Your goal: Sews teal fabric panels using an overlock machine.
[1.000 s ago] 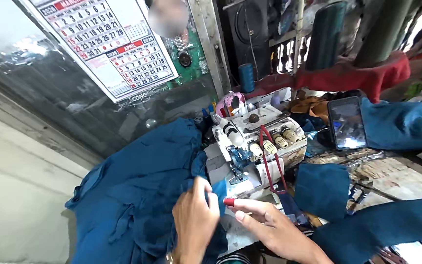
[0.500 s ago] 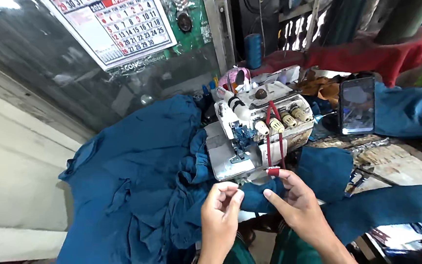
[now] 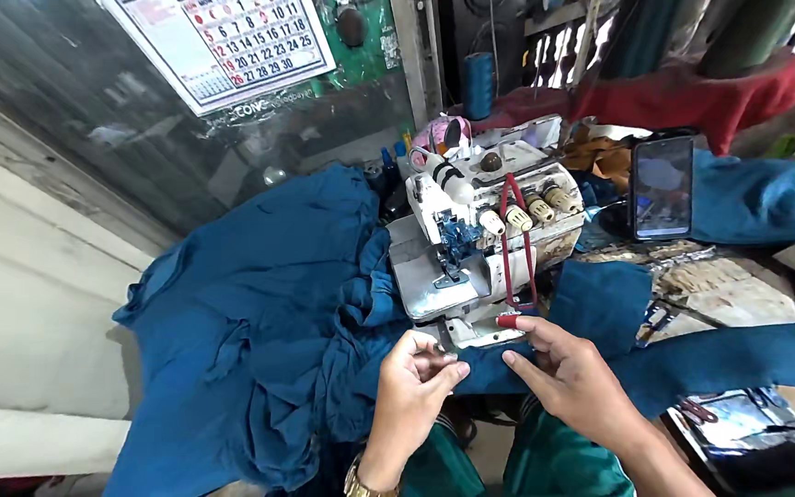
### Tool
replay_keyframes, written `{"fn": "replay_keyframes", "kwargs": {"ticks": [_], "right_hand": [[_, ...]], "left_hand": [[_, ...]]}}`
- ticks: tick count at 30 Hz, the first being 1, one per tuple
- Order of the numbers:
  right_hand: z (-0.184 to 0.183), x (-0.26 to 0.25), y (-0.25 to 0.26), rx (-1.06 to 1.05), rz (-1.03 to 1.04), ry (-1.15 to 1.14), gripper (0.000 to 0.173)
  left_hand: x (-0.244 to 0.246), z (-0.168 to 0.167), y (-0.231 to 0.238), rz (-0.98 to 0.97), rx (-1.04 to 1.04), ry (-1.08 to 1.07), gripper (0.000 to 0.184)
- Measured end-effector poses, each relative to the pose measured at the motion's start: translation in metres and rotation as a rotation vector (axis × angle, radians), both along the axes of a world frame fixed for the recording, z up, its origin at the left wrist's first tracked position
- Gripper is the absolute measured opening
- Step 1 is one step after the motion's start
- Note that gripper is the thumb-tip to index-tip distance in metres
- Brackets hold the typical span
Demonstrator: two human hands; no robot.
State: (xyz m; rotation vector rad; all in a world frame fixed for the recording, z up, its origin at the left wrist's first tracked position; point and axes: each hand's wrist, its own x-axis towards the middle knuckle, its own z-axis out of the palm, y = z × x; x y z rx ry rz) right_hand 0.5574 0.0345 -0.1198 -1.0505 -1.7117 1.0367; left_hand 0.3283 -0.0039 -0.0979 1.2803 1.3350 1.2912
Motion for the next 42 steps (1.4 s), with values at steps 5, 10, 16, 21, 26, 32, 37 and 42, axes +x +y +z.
{"fn": "replay_keyframes", "kwargs": {"ticks": [5, 10, 16, 21, 26, 32, 37, 42], "right_hand": [[-0.002, -0.006, -0.010, 0.154, -0.096, -0.043, 0.037], [-0.022, -0.012, -0.028, -0.030, -0.185, 0.114, 0.036], [-0.013, -0.005, -0.041, -0.310, -0.062, 0.239, 0.067], [-0.006, -0.003, -0.029, -0.347, 0.032, 0.268, 0.054], [-0.006, -0.004, -0.034, -0.336, 0.006, 0.259, 0.055], [-0.004, -0.009, -0.040, -0.249, -0.155, 0.246, 0.053], [-0.001, -0.014, -0.044, -0.265, -0.138, 0.270, 0.058], [-0.002, -0.011, -0.048, -0.275, -0.081, 0.338, 0.067]], "left_hand": [[0.013, 0.020, -0.008, 0.000, 0.068, 0.201, 0.044], [0.042, -0.004, -0.009, -0.040, 0.064, 0.352, 0.028], [0.036, -0.006, -0.009, -0.134, 0.009, 0.370, 0.035], [0.032, -0.004, -0.008, -0.124, 0.102, 0.247, 0.029], [0.034, -0.014, -0.014, -0.060, 0.187, 0.182, 0.019], [0.048, -0.030, -0.029, 0.022, 0.234, 0.343, 0.028], [0.069, -0.049, -0.037, 0.154, 0.321, 0.543, 0.027], [0.067, -0.051, -0.036, 0.183, 0.427, 0.540, 0.012]]}}
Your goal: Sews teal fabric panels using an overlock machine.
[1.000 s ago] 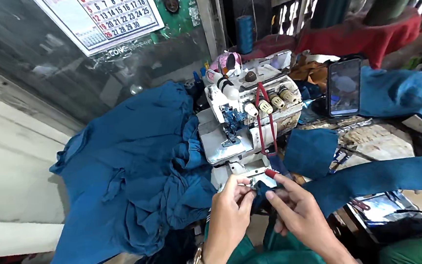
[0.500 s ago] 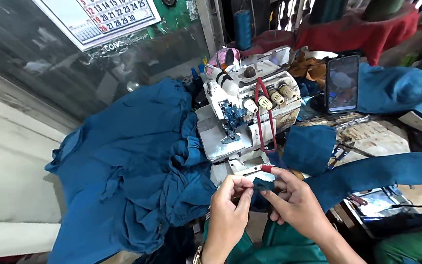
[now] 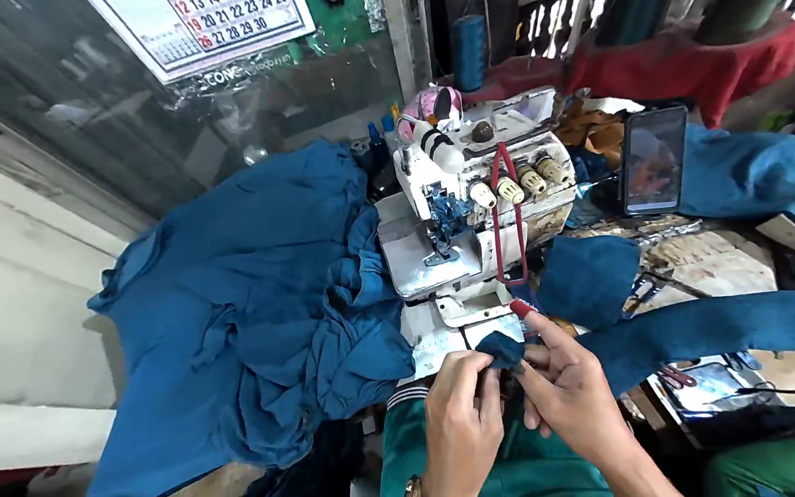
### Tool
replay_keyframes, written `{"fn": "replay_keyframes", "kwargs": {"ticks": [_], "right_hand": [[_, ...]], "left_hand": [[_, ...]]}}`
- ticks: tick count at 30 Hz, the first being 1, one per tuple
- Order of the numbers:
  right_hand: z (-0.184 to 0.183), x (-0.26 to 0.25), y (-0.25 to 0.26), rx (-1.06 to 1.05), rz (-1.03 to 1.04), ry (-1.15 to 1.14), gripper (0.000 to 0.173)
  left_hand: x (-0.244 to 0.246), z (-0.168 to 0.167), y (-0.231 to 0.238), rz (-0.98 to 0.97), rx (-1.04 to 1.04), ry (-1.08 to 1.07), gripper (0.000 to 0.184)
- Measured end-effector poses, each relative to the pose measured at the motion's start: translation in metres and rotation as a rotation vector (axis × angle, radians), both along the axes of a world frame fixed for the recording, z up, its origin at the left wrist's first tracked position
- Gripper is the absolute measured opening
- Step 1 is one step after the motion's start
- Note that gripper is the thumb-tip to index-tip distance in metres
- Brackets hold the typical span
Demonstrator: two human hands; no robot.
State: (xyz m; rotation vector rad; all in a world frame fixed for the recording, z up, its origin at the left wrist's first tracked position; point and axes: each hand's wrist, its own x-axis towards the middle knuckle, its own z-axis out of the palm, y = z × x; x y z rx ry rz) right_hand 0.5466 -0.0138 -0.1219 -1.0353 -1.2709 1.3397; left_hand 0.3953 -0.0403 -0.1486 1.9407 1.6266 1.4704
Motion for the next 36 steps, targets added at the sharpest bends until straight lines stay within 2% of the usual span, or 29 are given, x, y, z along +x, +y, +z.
{"fn": "replay_keyframes", "kwargs": {"ticks": [2, 4, 8, 9, 10, 13, 15, 18, 20, 23, 27, 30, 31, 33, 36], "right_hand": [[-0.002, 0.000, -0.003, -0.034, 0.013, 0.116, 0.064], [-0.004, -0.006, -0.006, -0.129, 0.002, 0.286, 0.057], [-0.010, -0.014, -0.009, -0.391, -0.069, 0.439, 0.039], [-0.008, -0.014, -0.006, -0.437, -0.036, 0.422, 0.038], [-0.006, -0.014, -0.001, -0.462, 0.011, 0.376, 0.036], [-0.004, -0.011, 0.020, -0.423, 0.102, 0.216, 0.033], [-0.002, -0.006, 0.021, -0.261, 0.056, 0.135, 0.040], [0.007, 0.004, -0.003, -0.052, -0.025, 0.133, 0.038], [0.020, 0.003, -0.024, -0.077, -0.052, 0.119, 0.041], [0.016, 0.002, -0.034, -0.168, -0.078, 0.152, 0.055], [0.019, 0.000, -0.025, -0.222, -0.083, 0.140, 0.067], [0.028, 0.010, -0.016, -0.117, 0.009, 0.001, 0.073], [0.030, 0.014, -0.014, -0.080, 0.073, -0.022, 0.072], [0.029, 0.023, -0.006, 0.000, 0.260, -0.022, 0.072], [0.022, 0.032, 0.010, 0.111, 0.533, -0.023, 0.066]], "left_hand": [[0.000, 0.004, -0.003, -0.052, -0.037, -0.064, 0.012], [0.002, 0.008, -0.006, -0.121, -0.160, -0.246, 0.016], [-0.005, 0.022, -0.007, -0.315, -0.550, -0.899, 0.034], [-0.006, 0.026, -0.005, -0.346, -0.601, -0.979, 0.036], [-0.006, 0.028, -0.003, -0.351, -0.609, -0.961, 0.037], [-0.011, 0.030, 0.005, -0.224, -0.408, -0.619, 0.030], [-0.018, 0.033, 0.007, -0.159, -0.271, -0.416, 0.025], [-0.029, 0.032, 0.007, -0.171, -0.160, -0.227, 0.023], [-0.033, 0.029, 0.005, -0.219, -0.099, -0.111, 0.023], [-0.026, 0.026, 0.000, -0.320, -0.016, 0.017, 0.022], [-0.022, 0.014, -0.005, -0.366, -0.040, -0.013, 0.020], [-0.046, 0.032, 0.000, -0.283, -0.065, -0.110, 0.024], [-0.053, 0.040, 0.002, -0.296, -0.082, -0.118, 0.023], [-0.058, 0.049, 0.007, -0.446, -0.170, -0.090, 0.025], [-0.057, 0.042, 0.012, -0.612, -0.225, -0.211, 0.016]]}}
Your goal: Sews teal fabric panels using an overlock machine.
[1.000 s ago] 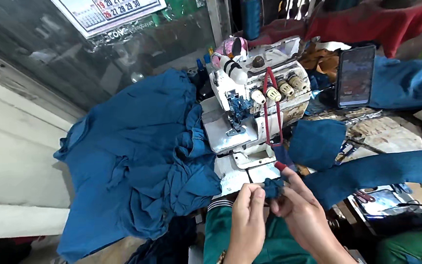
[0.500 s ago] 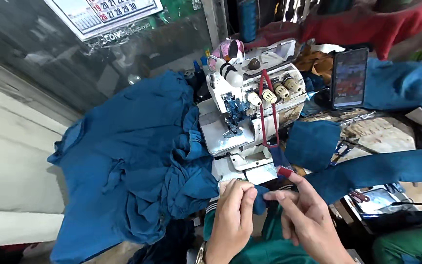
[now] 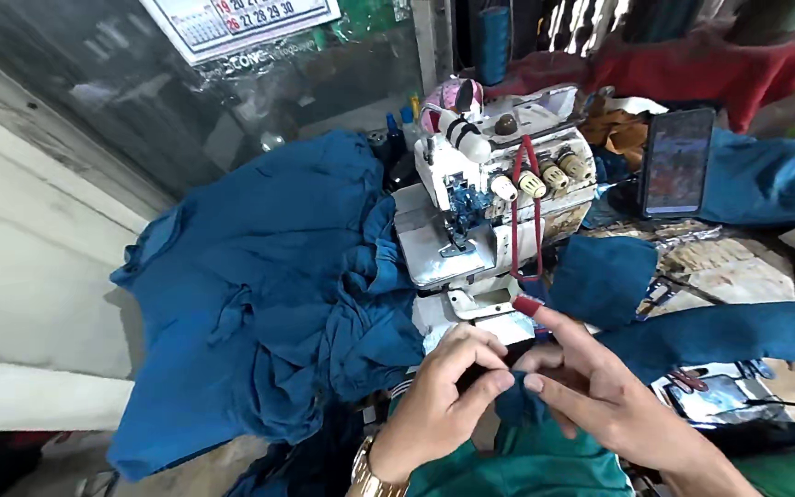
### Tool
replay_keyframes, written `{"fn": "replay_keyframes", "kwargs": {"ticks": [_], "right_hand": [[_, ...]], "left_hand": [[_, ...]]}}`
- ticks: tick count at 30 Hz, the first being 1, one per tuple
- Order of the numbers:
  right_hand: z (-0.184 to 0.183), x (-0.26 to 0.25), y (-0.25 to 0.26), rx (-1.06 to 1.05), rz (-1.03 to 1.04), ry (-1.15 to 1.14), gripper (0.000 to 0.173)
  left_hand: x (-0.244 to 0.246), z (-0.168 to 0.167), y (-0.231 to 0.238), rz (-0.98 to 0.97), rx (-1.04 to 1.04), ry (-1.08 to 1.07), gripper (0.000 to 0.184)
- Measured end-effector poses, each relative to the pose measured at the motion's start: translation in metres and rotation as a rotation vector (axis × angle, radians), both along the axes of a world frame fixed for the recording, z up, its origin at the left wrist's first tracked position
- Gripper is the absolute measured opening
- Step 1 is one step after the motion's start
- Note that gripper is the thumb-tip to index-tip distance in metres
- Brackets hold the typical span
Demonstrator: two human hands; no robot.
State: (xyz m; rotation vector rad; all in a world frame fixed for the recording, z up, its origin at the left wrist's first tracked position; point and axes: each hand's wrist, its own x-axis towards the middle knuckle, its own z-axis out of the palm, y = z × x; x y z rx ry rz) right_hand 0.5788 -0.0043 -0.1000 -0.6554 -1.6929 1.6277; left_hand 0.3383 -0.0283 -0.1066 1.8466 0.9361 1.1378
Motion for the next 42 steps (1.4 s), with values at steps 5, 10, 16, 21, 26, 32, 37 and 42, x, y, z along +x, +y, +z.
{"fn": "replay_keyframes", "kwargs": {"ticks": [5, 10, 16, 21, 26, 32, 37, 42], "right_hand": [[-0.032, -0.006, -0.002, -0.082, 0.036, 0.271, 0.068], [-0.046, -0.018, 0.002, -0.127, -0.056, 0.456, 0.064], [-0.045, -0.017, 0.003, -0.225, 0.106, 0.437, 0.055], [-0.041, -0.012, 0.000, -0.223, 0.112, 0.468, 0.050], [-0.048, -0.005, -0.003, -0.211, 0.137, 0.334, 0.053], [-0.034, 0.006, 0.001, -0.298, 0.148, 0.479, 0.051], [-0.052, 0.002, 0.000, -0.357, 0.240, 0.514, 0.053], [-0.052, 0.000, -0.002, -0.404, 0.194, 0.520, 0.048]], "left_hand": [[0.015, -0.019, -0.009, -0.030, -0.314, -0.616, 0.024], [0.011, -0.031, -0.009, -0.011, -0.348, -0.533, 0.021], [0.017, -0.034, -0.010, -0.052, -0.454, -0.828, 0.021], [0.024, -0.052, -0.012, -0.112, -0.494, -0.885, 0.021], [0.028, -0.043, -0.012, -0.153, -0.515, -1.028, 0.019], [0.012, -0.038, -0.010, -0.358, -0.531, -0.498, 0.039], [0.012, -0.044, -0.009, -0.332, -0.493, -0.792, 0.047], [0.023, -0.054, -0.013, -0.311, -0.547, -0.990, 0.045]]}}
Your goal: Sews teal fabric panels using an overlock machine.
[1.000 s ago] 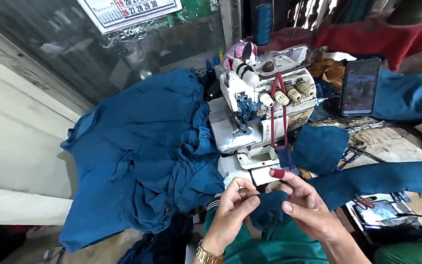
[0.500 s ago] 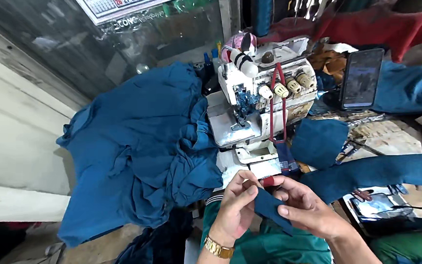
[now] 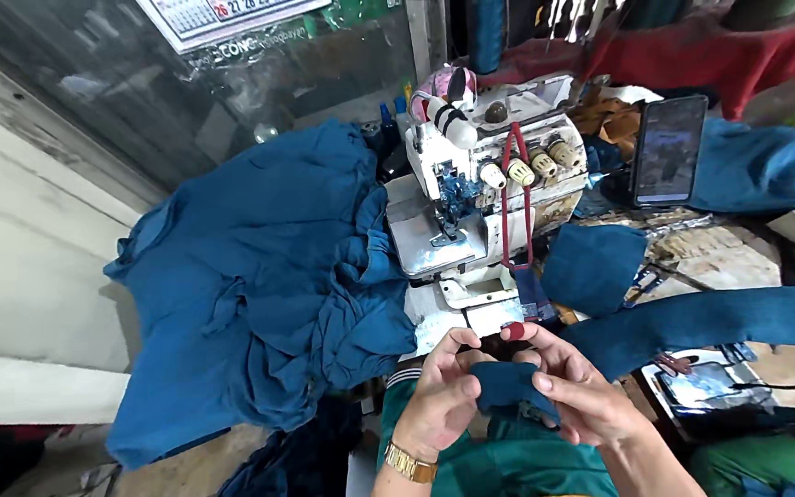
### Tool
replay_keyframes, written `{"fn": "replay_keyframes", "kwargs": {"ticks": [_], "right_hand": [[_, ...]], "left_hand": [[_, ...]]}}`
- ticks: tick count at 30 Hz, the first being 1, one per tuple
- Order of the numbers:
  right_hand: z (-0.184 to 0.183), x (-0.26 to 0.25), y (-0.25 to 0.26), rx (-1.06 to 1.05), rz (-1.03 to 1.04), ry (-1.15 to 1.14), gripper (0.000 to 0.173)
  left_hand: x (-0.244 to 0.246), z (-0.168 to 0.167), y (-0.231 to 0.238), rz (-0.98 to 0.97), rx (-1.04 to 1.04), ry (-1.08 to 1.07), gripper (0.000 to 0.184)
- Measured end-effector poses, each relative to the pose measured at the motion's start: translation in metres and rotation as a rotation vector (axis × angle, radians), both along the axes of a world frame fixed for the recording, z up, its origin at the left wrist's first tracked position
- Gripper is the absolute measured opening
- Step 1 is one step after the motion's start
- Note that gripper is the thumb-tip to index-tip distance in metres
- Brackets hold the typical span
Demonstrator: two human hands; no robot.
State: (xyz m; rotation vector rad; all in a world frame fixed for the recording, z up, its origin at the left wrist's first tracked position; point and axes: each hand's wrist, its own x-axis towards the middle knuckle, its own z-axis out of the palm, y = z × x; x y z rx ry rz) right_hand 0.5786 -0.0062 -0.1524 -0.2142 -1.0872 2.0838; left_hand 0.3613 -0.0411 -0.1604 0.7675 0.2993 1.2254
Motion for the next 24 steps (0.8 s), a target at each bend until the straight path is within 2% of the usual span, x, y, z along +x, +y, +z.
{"fn": "replay_keyframes", "kwargs": {"ticks": [2, 4, 6, 8, 11, 14, 16, 17, 19, 21, 22, 24], "right_hand": [[0.003, 0.001, -0.002, -0.078, -0.093, -0.045, 0.044], [0.008, 0.003, -0.004, -0.191, -0.165, -0.088, 0.041], [0.008, 0.003, -0.007, -0.312, -0.182, -0.102, 0.036], [0.006, 0.001, -0.011, -0.419, -0.182, -0.086, 0.029], [0.010, -0.007, -0.014, -0.521, -0.227, -0.075, 0.021], [0.014, -0.024, -0.020, -0.303, -0.186, -0.232, 0.039], [0.009, -0.041, -0.039, -0.216, -0.111, -0.366, 0.046], [0.005, -0.050, -0.046, -0.236, -0.088, -0.422, 0.040], [-0.005, -0.066, -0.053, -0.212, -0.181, -0.533, 0.022], [-0.010, -0.073, -0.046, 0.055, -0.312, -0.662, 0.017], [-0.005, -0.076, -0.040, 0.203, -0.343, -0.717, 0.018], [0.015, -0.085, -0.030, 0.332, -0.338, -0.734, 0.020]], "left_hand": [[0.000, 0.011, -0.002, 0.011, -0.063, 0.119, 0.037], [-0.004, 0.022, -0.006, -0.054, -0.067, 0.453, 0.035], [-0.009, 0.027, -0.013, -0.094, -0.043, 0.621, 0.036], [-0.012, 0.030, -0.024, -0.016, 0.008, 0.637, 0.042], [-0.004, 0.031, -0.039, 0.254, 0.112, 0.736, 0.043], [0.002, 0.026, -0.044, 0.646, 0.139, 0.918, 0.021], [-0.004, 0.027, -0.045, 0.792, 0.094, 1.062, 0.018], [-0.009, 0.026, -0.046, 0.809, 0.072, 1.144, 0.018], [-0.020, 0.017, -0.051, 0.750, 0.059, 1.285, 0.017], [-0.037, 0.015, -0.057, 0.654, 0.076, 1.321, 0.015], [-0.048, 0.021, -0.058, 0.626, 0.100, 1.331, 0.015], [-0.070, 0.046, -0.055, 0.640, 0.200, 1.357, 0.019]]}}
